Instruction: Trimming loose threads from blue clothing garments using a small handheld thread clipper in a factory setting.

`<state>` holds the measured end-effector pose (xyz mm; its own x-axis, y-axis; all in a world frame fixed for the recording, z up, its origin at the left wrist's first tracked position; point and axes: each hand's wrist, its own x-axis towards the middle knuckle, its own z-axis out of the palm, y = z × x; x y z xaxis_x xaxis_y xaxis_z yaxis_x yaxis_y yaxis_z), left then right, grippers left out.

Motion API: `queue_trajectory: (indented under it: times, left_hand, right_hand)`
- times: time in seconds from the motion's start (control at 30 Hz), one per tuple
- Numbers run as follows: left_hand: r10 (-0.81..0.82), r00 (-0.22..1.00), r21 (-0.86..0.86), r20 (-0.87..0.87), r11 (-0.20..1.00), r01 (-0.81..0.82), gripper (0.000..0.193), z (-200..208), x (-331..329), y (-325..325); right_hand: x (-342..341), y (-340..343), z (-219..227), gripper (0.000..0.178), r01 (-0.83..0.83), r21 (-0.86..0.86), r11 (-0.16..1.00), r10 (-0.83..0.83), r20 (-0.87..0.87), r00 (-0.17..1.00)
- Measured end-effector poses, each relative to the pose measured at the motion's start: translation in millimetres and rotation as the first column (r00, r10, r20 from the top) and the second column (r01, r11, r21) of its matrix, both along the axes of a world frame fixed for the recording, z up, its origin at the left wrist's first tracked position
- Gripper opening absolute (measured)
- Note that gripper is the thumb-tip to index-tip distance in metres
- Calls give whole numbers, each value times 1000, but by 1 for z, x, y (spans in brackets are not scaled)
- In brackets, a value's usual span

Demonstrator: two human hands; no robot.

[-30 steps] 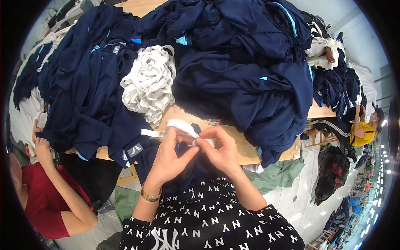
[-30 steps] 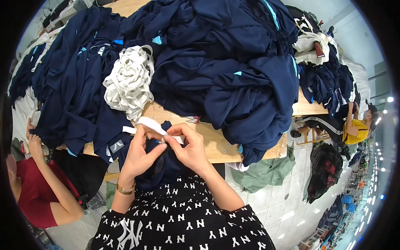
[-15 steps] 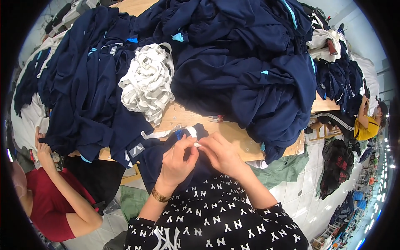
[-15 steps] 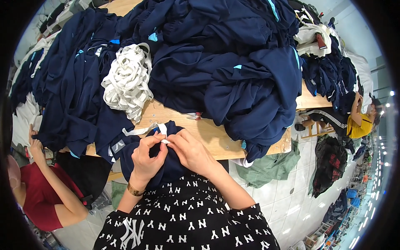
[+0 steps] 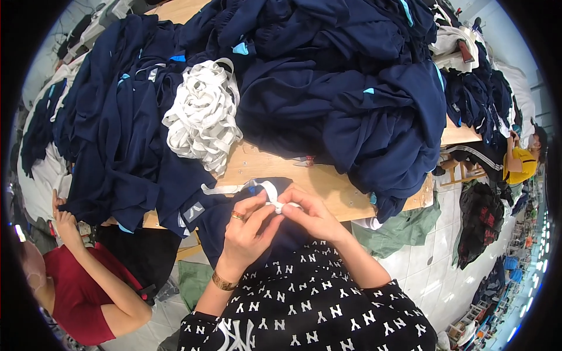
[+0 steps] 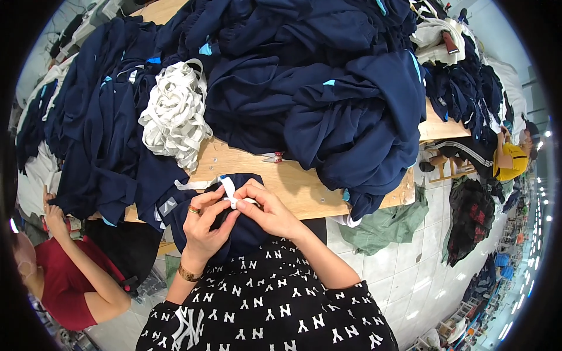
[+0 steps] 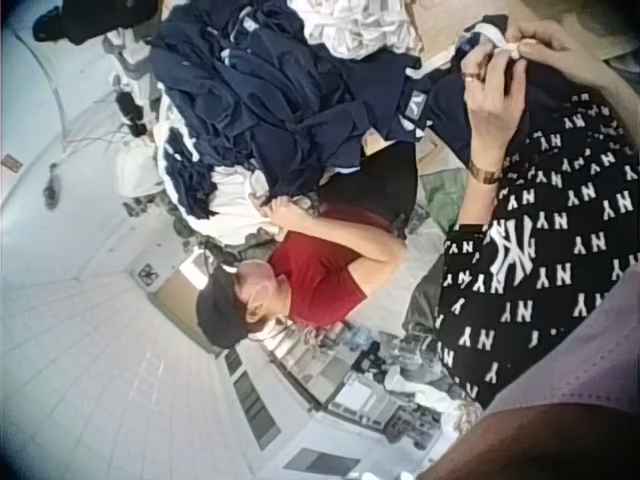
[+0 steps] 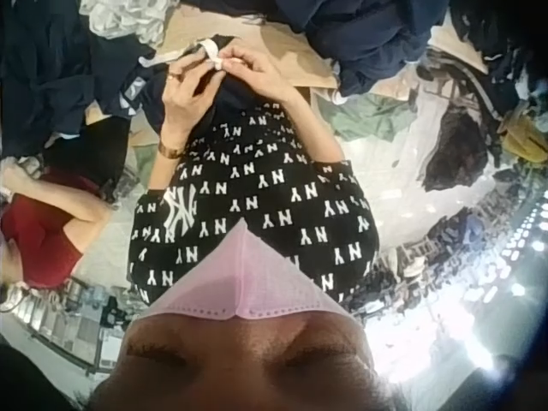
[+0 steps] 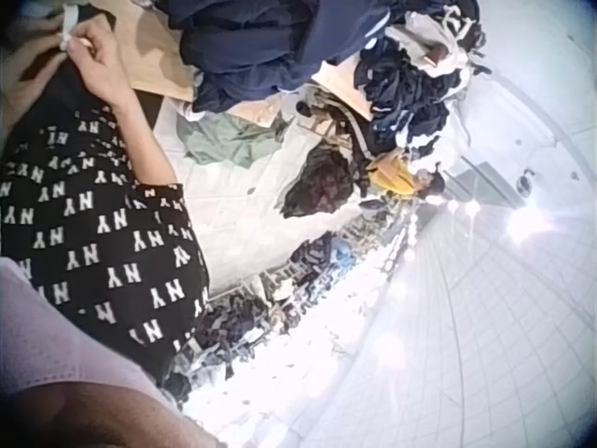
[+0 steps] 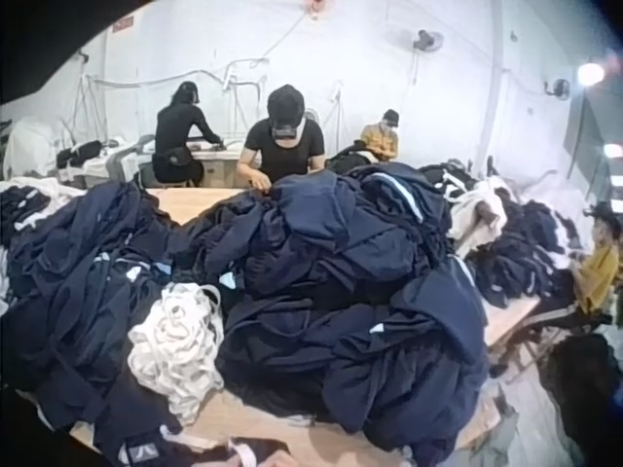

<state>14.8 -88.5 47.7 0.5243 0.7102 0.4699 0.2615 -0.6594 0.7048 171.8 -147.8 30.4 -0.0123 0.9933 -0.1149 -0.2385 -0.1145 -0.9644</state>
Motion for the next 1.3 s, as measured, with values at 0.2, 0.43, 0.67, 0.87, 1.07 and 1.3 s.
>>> queue_trajectory:
  times: [0.2,0.43,0.67,0.87,1.07,1.3]
  left_hand:
    - [-61,998,-14,-17,998,61,16,-5,-9,3]
    - [-170,981,-90,-93,983,161,14,4,-22,-1]
    - [-47,992,-145,-121,989,30,12,7,-20,0]
    - [-93,987,-500,133,853,148,7,3,-18,-2]
    - [-77,994,-285,-82,957,50,7,-2,-17,-8]
    - [-76,986,-231,-146,972,41,5,-7,-17,-9]
  right_hand:
    - [10,-2,4,14,16,156,988,-54,241,969]
    - [24,2,-11,6,180,158,971,-224,342,912]
    - [2,1,-17,21,127,51,991,-135,192,972]
    - [-6,-2,-14,19,128,112,985,-140,103,985]
    - [-7,1,-16,18,175,157,972,-199,151,968]
    - [-7,2,-17,19,196,153,969,-224,199,954]
